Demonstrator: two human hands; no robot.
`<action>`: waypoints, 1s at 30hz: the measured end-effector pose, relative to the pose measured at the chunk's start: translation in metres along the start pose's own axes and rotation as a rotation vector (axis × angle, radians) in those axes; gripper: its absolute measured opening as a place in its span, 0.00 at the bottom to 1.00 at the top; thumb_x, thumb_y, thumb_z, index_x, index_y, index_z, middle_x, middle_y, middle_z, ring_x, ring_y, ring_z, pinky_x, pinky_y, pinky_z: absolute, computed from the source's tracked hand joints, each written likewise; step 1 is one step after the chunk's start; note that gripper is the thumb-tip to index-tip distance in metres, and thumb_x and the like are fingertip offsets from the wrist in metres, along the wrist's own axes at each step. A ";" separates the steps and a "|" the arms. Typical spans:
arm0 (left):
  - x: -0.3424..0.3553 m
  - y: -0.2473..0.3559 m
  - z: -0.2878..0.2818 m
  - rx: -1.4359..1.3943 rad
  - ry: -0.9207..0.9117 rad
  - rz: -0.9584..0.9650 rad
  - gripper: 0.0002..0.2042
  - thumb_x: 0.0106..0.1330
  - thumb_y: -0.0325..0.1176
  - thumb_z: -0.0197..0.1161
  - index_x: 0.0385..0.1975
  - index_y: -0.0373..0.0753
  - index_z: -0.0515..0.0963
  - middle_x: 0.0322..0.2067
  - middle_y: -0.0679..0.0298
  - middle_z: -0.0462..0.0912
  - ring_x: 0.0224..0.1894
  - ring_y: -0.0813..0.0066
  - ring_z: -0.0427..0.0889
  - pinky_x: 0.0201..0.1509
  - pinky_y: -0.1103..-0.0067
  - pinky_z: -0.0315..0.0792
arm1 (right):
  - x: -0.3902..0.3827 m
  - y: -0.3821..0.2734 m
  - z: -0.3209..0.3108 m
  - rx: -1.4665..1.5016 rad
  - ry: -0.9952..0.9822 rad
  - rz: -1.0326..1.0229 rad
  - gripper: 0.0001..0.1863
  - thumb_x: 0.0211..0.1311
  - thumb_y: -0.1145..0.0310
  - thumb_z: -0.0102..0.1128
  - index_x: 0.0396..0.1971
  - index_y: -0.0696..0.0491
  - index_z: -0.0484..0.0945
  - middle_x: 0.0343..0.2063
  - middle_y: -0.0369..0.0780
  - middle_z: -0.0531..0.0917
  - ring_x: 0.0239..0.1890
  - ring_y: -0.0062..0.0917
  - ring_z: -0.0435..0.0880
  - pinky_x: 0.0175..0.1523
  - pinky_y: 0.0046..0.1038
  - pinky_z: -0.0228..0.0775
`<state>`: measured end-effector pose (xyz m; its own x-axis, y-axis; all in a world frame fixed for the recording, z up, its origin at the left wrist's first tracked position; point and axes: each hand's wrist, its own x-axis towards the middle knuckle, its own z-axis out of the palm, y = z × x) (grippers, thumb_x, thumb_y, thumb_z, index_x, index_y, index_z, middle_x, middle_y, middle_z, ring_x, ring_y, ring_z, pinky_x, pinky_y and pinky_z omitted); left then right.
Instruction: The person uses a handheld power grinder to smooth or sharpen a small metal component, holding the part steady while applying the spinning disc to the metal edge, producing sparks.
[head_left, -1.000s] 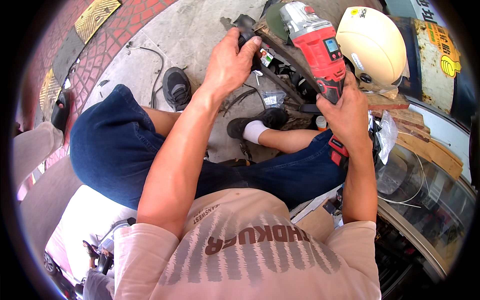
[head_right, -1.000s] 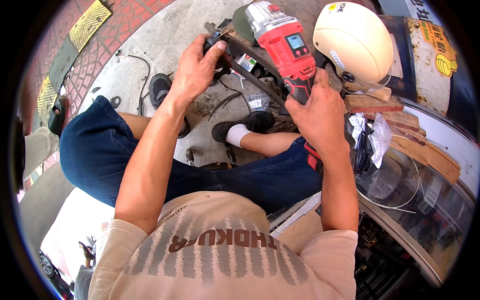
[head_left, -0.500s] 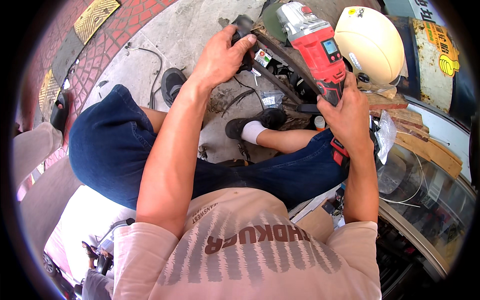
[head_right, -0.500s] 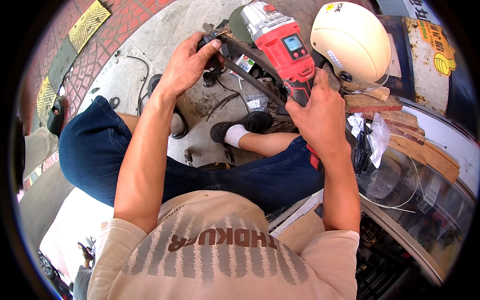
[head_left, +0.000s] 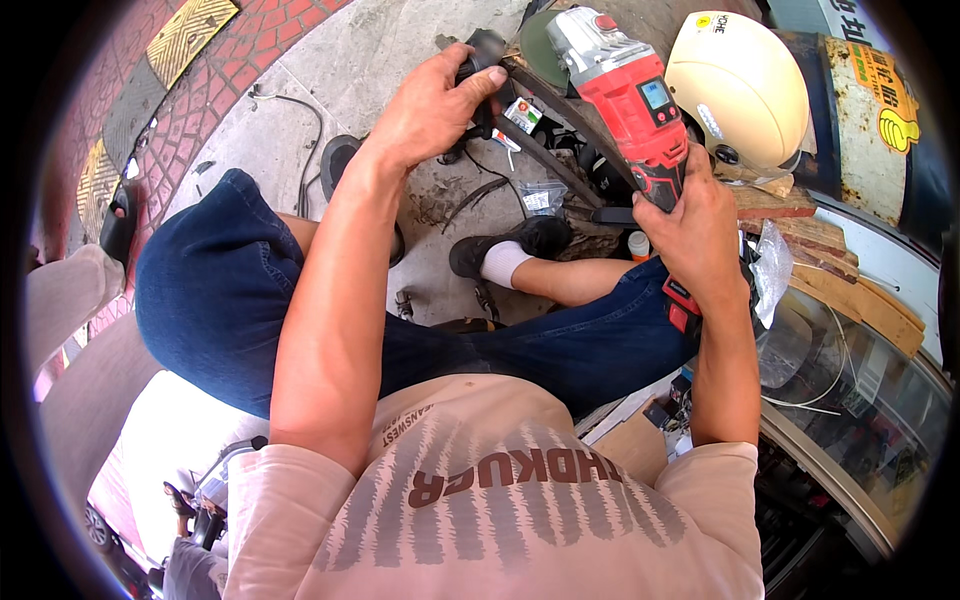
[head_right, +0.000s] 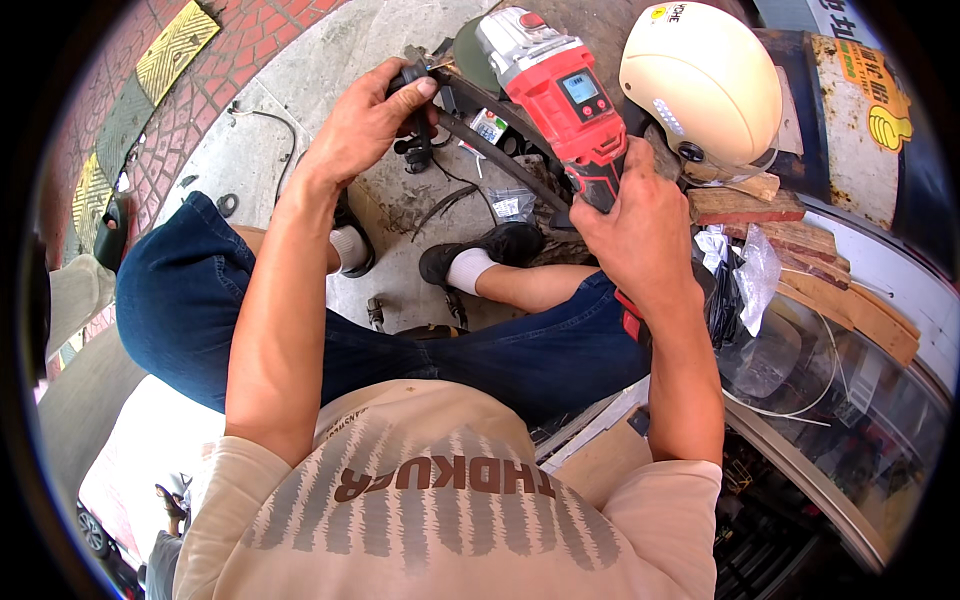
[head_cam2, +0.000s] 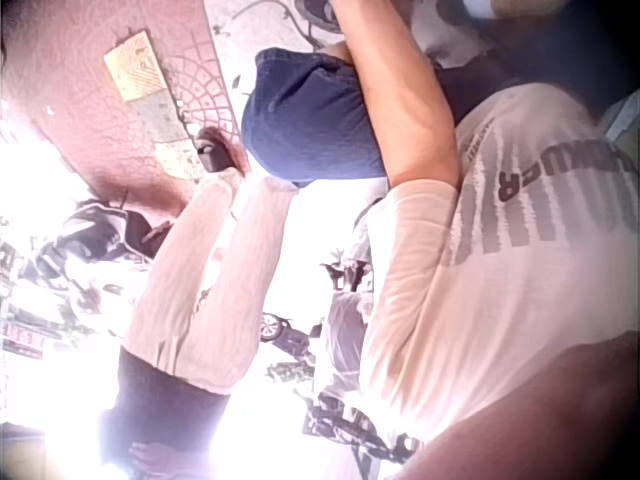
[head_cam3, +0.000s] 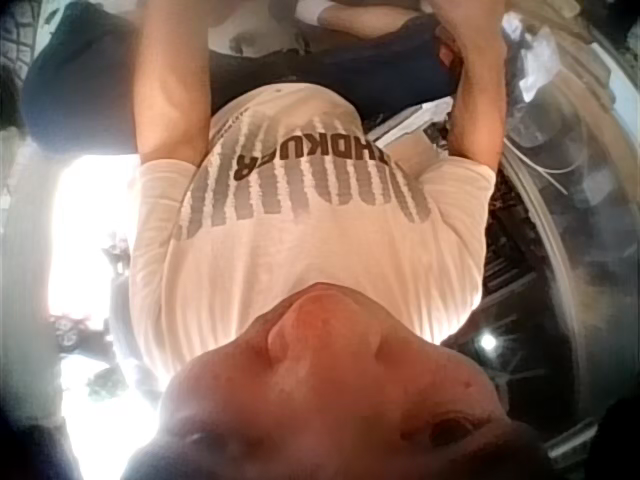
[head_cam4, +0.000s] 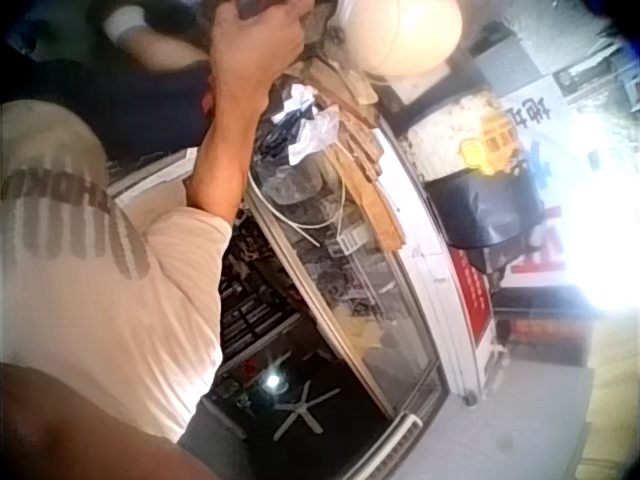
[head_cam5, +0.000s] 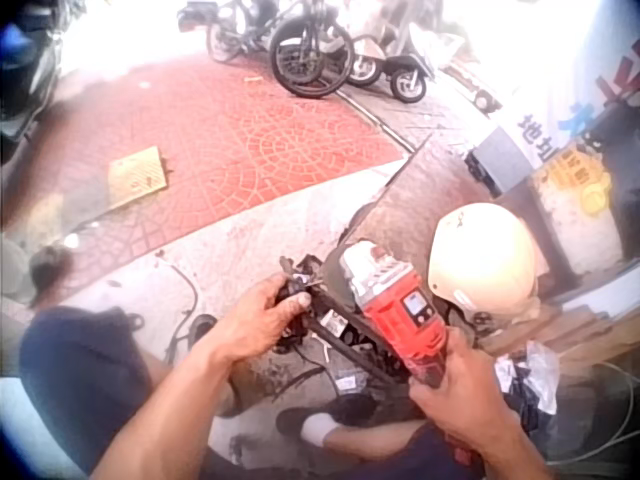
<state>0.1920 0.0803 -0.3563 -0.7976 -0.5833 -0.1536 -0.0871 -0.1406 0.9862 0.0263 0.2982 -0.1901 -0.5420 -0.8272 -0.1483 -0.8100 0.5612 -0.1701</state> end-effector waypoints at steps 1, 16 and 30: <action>0.000 0.000 0.000 0.005 -0.001 -0.008 0.17 0.80 0.44 0.62 0.50 0.33 0.77 0.33 0.64 0.86 0.37 0.78 0.83 0.45 0.78 0.78 | 0.000 0.000 0.000 0.002 0.001 -0.005 0.29 0.53 0.70 0.71 0.55 0.62 0.75 0.27 0.51 0.84 0.24 0.41 0.84 0.39 0.37 0.78; -0.003 0.006 -0.001 0.012 -0.008 -0.020 0.16 0.81 0.45 0.60 0.50 0.35 0.79 0.33 0.66 0.86 0.36 0.80 0.81 0.43 0.79 0.75 | 0.004 0.002 0.001 -0.014 0.004 -0.010 0.25 0.53 0.69 0.72 0.50 0.60 0.75 0.26 0.50 0.83 0.24 0.42 0.83 0.38 0.39 0.77; -0.002 0.004 0.001 -0.008 0.019 -0.036 0.16 0.82 0.45 0.60 0.50 0.35 0.79 0.32 0.67 0.85 0.34 0.82 0.79 0.39 0.81 0.72 | 0.006 -0.004 -0.003 0.002 -0.011 -0.032 0.24 0.53 0.69 0.71 0.46 0.62 0.72 0.25 0.57 0.85 0.33 0.57 0.87 0.43 0.51 0.79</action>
<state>0.1926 0.0812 -0.3519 -0.7824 -0.5930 -0.1900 -0.1106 -0.1680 0.9796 0.0253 0.2909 -0.1870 -0.5130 -0.8445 -0.1538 -0.8266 0.5343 -0.1765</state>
